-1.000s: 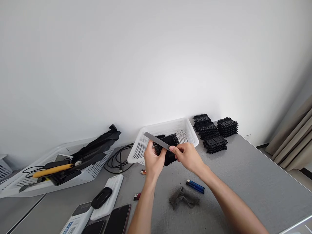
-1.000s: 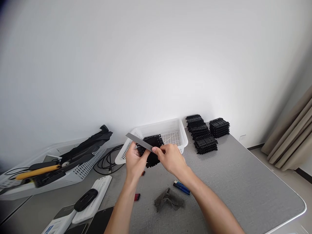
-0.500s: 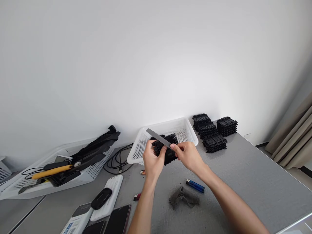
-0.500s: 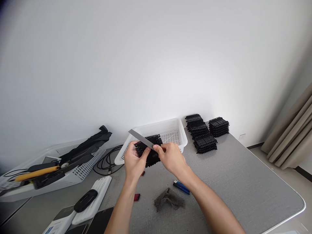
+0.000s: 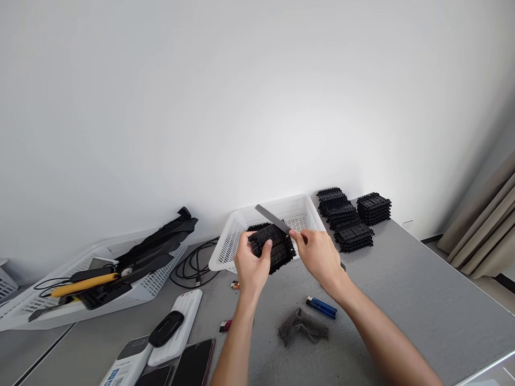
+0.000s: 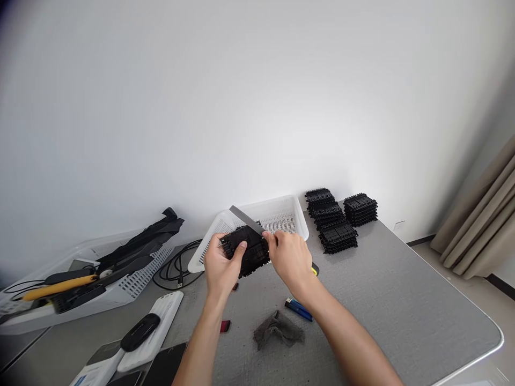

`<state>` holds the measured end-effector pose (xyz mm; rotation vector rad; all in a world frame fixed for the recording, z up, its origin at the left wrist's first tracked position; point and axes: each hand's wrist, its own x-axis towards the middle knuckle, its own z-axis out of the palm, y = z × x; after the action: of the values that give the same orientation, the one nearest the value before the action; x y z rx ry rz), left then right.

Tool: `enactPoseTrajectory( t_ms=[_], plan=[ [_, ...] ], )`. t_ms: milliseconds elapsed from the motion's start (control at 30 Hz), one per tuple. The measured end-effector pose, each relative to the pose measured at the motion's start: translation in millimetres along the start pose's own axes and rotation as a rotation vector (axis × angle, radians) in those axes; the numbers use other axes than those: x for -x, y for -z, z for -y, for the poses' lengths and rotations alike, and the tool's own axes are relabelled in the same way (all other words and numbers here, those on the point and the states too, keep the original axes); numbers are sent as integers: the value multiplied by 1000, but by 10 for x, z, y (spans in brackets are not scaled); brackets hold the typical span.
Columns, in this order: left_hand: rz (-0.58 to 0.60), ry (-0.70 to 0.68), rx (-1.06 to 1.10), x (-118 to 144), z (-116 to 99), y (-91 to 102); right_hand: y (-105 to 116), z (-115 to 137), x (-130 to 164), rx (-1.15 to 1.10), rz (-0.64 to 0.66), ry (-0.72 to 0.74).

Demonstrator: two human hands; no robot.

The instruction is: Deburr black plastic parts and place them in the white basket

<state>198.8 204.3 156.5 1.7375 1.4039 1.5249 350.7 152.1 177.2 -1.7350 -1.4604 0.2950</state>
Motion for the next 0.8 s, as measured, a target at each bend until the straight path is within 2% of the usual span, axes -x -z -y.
enactPoseTrajectory(
  t_ms=[133, 267, 433, 600, 667, 800],
  plan=[
    [-5, -18, 15, -11, 14, 10, -7, 5, 5, 17, 41, 35],
    [-46, -24, -8, -21, 11, 20, 7, -22, -16, 71, -28, 12],
    [-29, -16, 5, -10, -12, 28, 4, -37, -24, 6, 36, 54],
    [-52, -16, -11, -20, 10, 30, 15, -88, -65, -32, -43, 31],
    [-48, -20, -7, -26, 13, 21, 13, -93, -68, -123, 19, 53],
    [-34, -50, -1, -9, -27, -2, -36, -47, -29, -279, 258, 125]
  ],
)
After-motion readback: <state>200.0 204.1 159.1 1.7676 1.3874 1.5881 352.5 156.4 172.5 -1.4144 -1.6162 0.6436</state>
